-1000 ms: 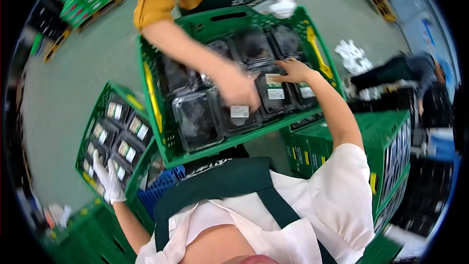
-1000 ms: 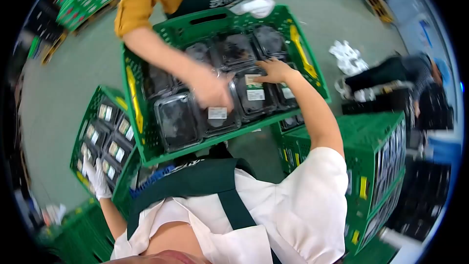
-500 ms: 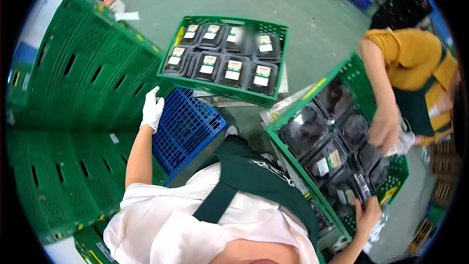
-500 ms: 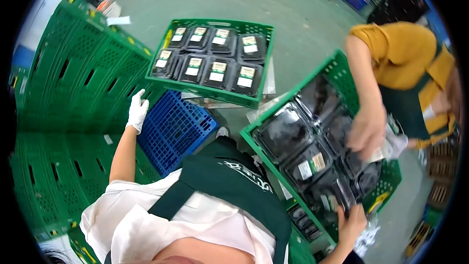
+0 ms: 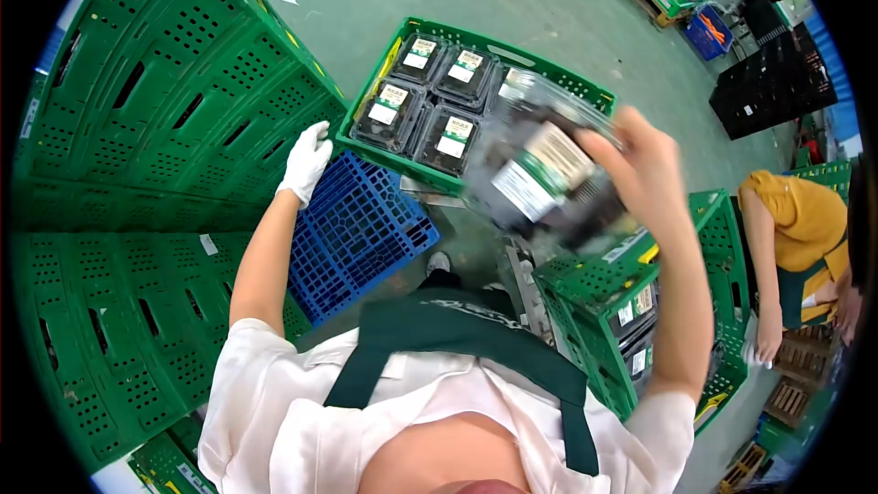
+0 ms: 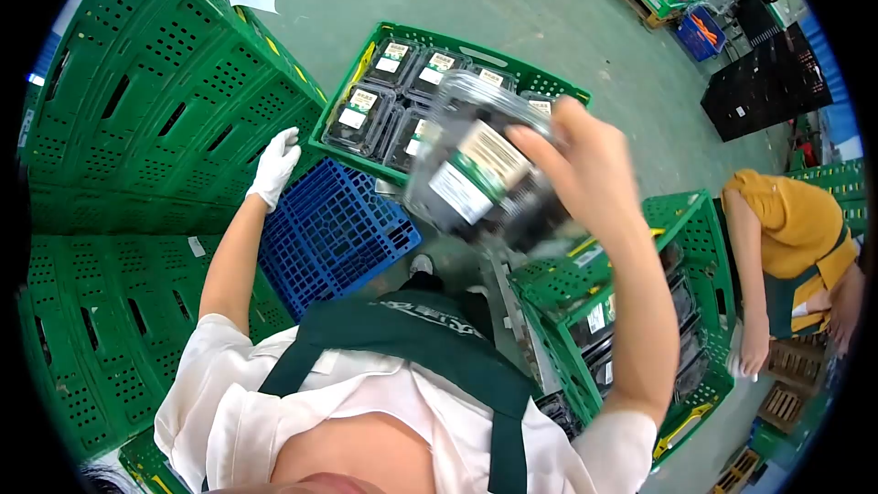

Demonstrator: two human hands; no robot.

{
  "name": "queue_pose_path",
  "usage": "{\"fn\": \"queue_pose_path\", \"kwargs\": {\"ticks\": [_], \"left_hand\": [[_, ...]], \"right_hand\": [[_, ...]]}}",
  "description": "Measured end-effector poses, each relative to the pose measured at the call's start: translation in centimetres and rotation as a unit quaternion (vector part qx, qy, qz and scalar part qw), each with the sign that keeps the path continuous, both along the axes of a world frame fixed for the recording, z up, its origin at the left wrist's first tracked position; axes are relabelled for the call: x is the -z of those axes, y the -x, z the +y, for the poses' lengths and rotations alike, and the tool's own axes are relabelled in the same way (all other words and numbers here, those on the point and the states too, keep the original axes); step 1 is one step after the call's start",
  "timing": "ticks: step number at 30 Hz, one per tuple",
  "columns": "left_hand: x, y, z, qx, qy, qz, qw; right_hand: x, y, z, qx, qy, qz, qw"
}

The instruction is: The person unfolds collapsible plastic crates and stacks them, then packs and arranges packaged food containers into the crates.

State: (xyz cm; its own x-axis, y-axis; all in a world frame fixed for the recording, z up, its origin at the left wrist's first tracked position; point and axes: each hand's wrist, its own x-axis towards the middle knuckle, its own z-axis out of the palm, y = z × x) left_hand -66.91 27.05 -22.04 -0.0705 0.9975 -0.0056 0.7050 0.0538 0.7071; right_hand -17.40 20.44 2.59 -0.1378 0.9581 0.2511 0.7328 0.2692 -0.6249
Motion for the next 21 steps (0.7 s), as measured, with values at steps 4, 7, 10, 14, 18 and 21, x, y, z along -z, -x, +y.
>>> {"fn": "queue_pose_path", "kwargs": {"ticks": [4,7,10,14,18,21], "left_hand": [[-0.3,-2.2,5.0,0.034,0.002,0.027,0.999],[2.0,-2.8,8.4,0.047,-0.010,0.076,0.996],[3.7,-3.5,11.2,0.010,0.032,0.125,0.992],[6.6,-3.6,14.6,-0.005,0.102,-0.008,0.995],[8.9,-3.7,17.9,0.063,0.117,0.129,0.983],[8.0,-5.3,18.6,0.170,0.090,0.359,0.913]], "right_hand": [[12.1,4.9,12.4,-0.050,0.134,-0.009,0.990],[25.0,7.3,18.3,-0.057,0.159,-0.025,0.985],[32.4,9.2,20.2,-0.040,0.255,-0.100,0.961],[29.5,7.2,19.7,-0.059,0.082,-0.022,0.995],[28.0,-6.8,15.8,0.379,-0.059,-0.171,0.907],[36.4,-14.7,9.7,0.526,0.244,-0.130,0.804]]}}
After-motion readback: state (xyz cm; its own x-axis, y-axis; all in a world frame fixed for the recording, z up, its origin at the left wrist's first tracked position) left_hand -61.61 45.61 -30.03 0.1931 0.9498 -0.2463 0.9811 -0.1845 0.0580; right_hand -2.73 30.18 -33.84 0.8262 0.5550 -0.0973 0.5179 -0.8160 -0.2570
